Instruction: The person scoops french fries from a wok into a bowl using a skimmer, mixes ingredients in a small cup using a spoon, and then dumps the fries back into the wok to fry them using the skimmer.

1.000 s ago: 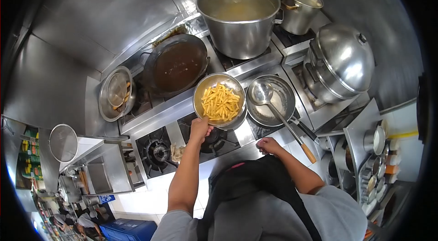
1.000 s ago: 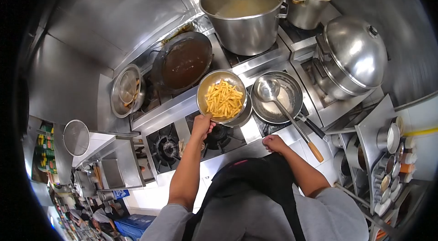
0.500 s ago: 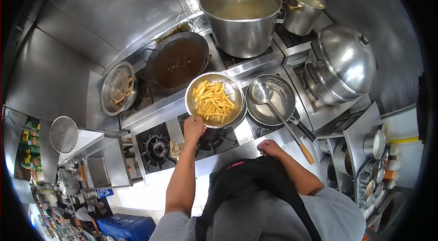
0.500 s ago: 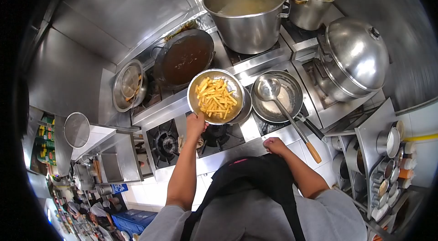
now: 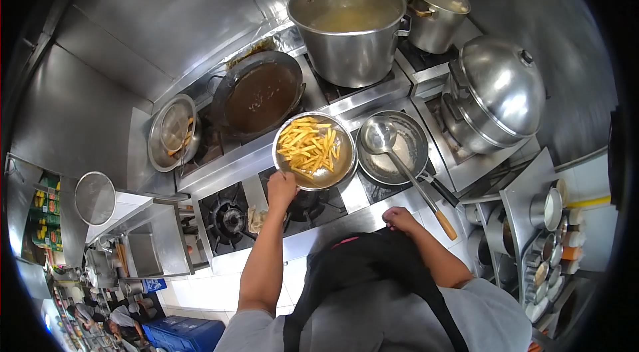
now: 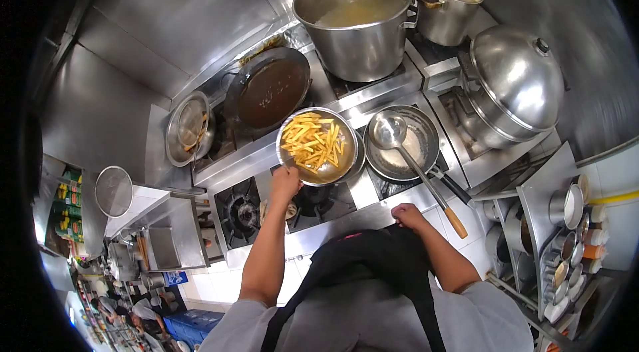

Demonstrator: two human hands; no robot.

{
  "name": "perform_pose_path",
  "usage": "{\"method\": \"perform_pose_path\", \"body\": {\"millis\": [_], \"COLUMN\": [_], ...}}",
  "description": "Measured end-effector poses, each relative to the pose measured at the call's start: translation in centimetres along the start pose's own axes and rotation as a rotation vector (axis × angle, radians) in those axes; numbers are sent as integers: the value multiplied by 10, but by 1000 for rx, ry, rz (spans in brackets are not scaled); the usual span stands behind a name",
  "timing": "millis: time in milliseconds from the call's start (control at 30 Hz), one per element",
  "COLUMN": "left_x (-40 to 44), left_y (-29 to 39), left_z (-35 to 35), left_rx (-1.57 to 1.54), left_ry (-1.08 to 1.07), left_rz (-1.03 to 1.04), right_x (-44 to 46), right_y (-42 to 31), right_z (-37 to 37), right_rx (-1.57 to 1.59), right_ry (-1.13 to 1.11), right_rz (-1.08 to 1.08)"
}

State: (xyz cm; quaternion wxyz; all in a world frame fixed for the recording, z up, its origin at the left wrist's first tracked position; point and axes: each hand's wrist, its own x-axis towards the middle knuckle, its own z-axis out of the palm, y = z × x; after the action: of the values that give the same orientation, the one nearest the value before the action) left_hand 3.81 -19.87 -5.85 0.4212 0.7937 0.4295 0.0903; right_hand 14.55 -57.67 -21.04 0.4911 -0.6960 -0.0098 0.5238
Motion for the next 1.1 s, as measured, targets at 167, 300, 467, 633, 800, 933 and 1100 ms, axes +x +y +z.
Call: {"method": "perform_pose_path", "body": {"millis": [167, 300, 467, 633, 800, 933, 1100], "left_x": [2, -10, 0, 6, -8, -1, 10], "left_y": [-17, 9, -5, -28, 24, 6, -12], "left_z": [30, 16, 0, 26, -4, -2, 31], "left_rx": [-351, -322, -71, -405, -285, -89, -414], "left_ry": [-229, -150, -88, -259, -112, -71, -262], "left_rz": [-313, -255, -142, -424, -234, -125, -382], "right_x": [3, 4, -5, 3, -1, -4, -3], "right_y": [9, 10, 8, 18, 16, 21, 21], "right_z": [-1, -5, -7, -8, -10, -12, -11], "right_rx": [-49, -80, -55, -73, -78, -45, -40], "right_ry": [-19, -39, 1, -24, 2, 31, 0], "right_rz": [20, 29, 9, 30, 33, 52, 50]}}
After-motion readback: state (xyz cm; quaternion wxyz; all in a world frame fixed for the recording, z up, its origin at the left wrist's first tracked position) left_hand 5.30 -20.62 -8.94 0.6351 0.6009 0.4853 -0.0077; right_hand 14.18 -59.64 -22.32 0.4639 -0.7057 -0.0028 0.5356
